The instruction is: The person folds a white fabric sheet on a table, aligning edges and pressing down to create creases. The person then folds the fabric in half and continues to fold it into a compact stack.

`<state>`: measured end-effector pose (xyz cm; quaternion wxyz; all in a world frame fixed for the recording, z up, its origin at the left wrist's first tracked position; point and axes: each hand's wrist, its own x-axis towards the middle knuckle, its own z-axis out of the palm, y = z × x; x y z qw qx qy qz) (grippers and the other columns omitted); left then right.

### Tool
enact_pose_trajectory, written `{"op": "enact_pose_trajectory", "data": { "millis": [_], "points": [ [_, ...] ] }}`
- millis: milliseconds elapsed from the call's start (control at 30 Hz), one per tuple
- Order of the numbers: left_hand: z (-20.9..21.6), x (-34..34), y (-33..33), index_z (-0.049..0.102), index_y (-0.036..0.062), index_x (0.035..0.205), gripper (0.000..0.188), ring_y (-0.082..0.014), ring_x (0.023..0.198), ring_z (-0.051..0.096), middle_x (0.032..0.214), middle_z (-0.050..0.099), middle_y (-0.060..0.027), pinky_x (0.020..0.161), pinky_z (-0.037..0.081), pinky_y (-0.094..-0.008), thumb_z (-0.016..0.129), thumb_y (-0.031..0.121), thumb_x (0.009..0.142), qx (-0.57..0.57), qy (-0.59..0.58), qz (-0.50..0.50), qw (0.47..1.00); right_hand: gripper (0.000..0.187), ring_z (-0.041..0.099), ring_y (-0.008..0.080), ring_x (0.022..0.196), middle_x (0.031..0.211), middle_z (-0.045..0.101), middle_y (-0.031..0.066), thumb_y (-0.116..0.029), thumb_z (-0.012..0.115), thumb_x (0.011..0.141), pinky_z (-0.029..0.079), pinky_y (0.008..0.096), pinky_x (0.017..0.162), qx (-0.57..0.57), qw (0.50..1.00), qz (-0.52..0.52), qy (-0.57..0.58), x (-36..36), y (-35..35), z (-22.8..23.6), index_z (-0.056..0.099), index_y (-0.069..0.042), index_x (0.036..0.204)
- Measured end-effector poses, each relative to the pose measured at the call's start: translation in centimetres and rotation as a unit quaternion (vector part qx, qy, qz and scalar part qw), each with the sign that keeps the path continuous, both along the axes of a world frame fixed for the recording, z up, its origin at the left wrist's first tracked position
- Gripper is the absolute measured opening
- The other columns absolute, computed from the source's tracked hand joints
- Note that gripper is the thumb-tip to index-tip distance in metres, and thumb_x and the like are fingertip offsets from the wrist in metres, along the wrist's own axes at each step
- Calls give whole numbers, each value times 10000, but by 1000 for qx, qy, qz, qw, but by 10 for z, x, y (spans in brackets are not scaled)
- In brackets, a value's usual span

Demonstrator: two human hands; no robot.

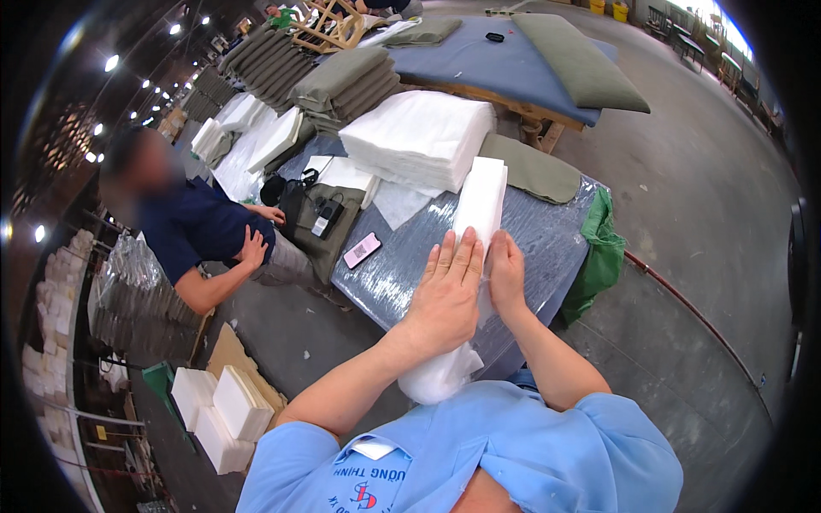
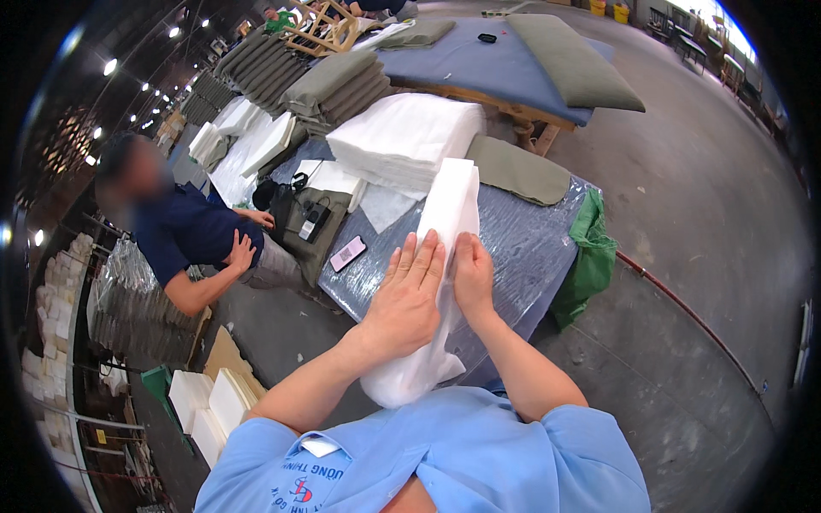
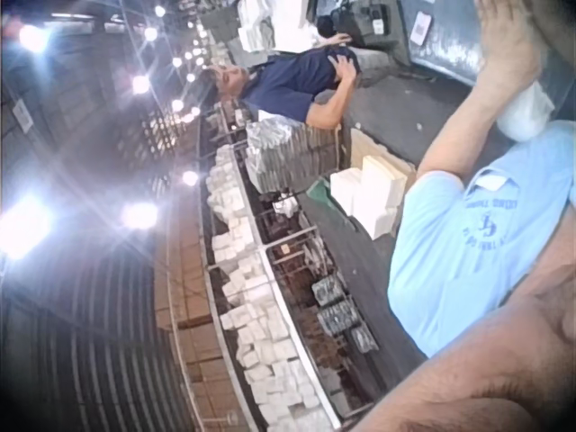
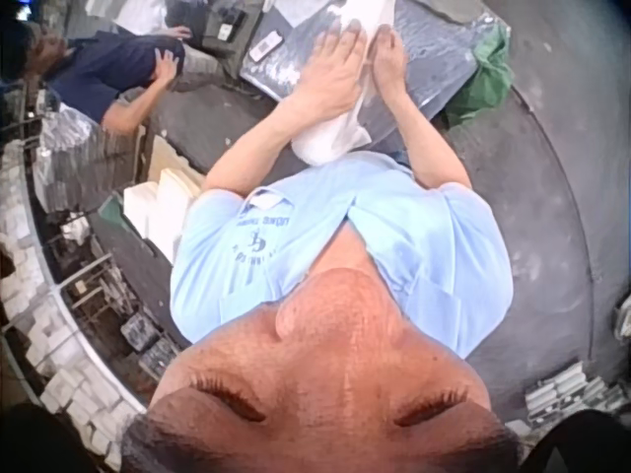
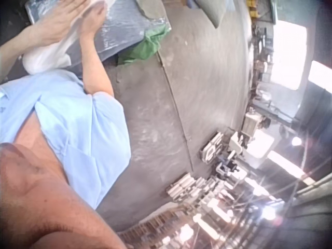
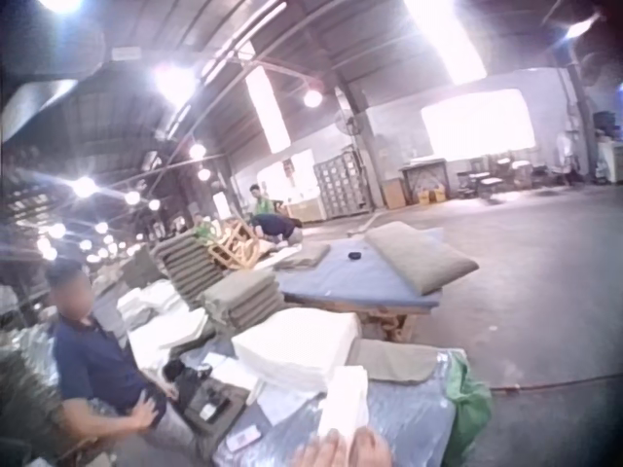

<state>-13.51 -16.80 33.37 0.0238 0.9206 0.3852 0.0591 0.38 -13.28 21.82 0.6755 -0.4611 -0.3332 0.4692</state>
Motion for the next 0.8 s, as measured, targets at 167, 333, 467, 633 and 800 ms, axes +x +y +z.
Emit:
{"op": "enact_pose_trajectory", "data": {
  "millis": [167, 333, 467, 633, 800],
  "points": [
    [3, -13, 9, 264, -109, 1601, 783, -507, 1583, 148, 1707, 216, -275, 1291, 154, -541, 601, 215, 972, -93, -80, -45, 991, 315, 504, 68, 852, 899, 592, -32, -290, 509, 1132, 443, 255, 775, 11, 989, 15, 150, -4, 5, -2, 628, -49, 968],
    [12, -38, -8, 212, -105, 1616, 979, -503, 1586, 143, 1716, 163, -289, 1285, 145, -551, 694, 429, 952, -129, -168, 47, 976, 326, 571, 85, 910, 982, 660, 0, -328, 534, 1118, 466, 267, 823, 6, 999, 42, -19, 25, -4, 0, 664, -33, 1075],
    [8, -32, -41, 194, -99, 1620, 946, -509, 1579, 160, 1707, 140, -316, 1271, 164, -596, 663, 368, 945, -103, -62, 63, 991, 451, 672, 193, 919, 999, 739, 115, -446, 616, 1048, 509, 342, 822, -74, 969, 113, -205, 28, -3, 45, 683, -1, 1089],
    [4, -34, -47, 255, -80, 1613, 805, -505, 1569, 204, 1702, 200, -286, 1272, 174, -599, 589, 179, 928, -28, -15, 47, 998, 455, 699, 235, 946, 1004, 745, 174, -434, 614, 1029, 518, 368, 842, -49, 965, 97, -240, 14, -7, 52, 684, 5, 1125],
    [-4, -40, -45, 296, -70, 1605, 769, -502, 1560, 236, 1698, 246, -261, 1271, 189, -590, 593, 172, 938, 11, 4, 7, 1000, 449, 692, 238, 935, 991, 738, 170, -421, 596, 1036, 515, 381, 837, -49, 970, 98, -219, 12, -1, 33, 677, 11, 1127]
  ]
}}
